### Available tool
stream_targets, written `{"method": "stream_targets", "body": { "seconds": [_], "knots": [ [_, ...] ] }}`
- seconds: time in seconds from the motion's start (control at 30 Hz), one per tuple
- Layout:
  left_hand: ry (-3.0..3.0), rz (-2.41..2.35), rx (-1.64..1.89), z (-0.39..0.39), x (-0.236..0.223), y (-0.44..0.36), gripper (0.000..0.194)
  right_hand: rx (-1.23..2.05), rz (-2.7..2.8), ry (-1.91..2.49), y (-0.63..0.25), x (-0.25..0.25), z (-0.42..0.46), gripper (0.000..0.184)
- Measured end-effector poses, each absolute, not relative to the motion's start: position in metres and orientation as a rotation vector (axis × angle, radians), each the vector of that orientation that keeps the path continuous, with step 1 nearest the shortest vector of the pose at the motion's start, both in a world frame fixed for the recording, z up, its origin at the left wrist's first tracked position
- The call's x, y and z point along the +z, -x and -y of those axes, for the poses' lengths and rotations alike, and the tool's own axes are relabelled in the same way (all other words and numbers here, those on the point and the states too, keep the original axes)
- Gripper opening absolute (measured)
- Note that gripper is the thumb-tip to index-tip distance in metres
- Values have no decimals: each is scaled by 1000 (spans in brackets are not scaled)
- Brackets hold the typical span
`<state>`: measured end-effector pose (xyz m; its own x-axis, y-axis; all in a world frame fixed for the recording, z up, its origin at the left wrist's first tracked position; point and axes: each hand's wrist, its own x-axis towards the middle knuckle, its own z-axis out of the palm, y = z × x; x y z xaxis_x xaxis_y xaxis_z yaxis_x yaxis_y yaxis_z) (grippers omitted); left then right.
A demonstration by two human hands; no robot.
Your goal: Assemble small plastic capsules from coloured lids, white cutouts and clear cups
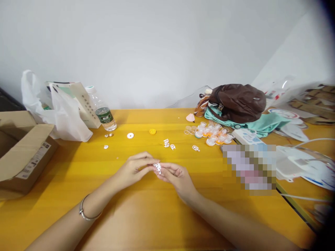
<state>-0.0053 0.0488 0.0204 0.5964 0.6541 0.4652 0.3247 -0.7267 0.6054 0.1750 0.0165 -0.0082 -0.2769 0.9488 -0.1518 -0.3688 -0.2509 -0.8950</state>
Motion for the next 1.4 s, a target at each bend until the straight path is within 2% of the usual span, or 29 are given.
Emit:
{"method": "stream_targets", "body": {
  "seconds": [0.47,0.67,1.4],
  "knots": [
    [-2430,-778,954,-48,17,6,31,1677,997,905,-177,-9,-21,24],
    [-2434,-828,864,-47,18,5,29,1677,1011,897,-177,-11,-21,23],
    [-2225,-877,920,-44,18,-2,23,1643,948,934,-174,-14,-20,23]
  ]
}}
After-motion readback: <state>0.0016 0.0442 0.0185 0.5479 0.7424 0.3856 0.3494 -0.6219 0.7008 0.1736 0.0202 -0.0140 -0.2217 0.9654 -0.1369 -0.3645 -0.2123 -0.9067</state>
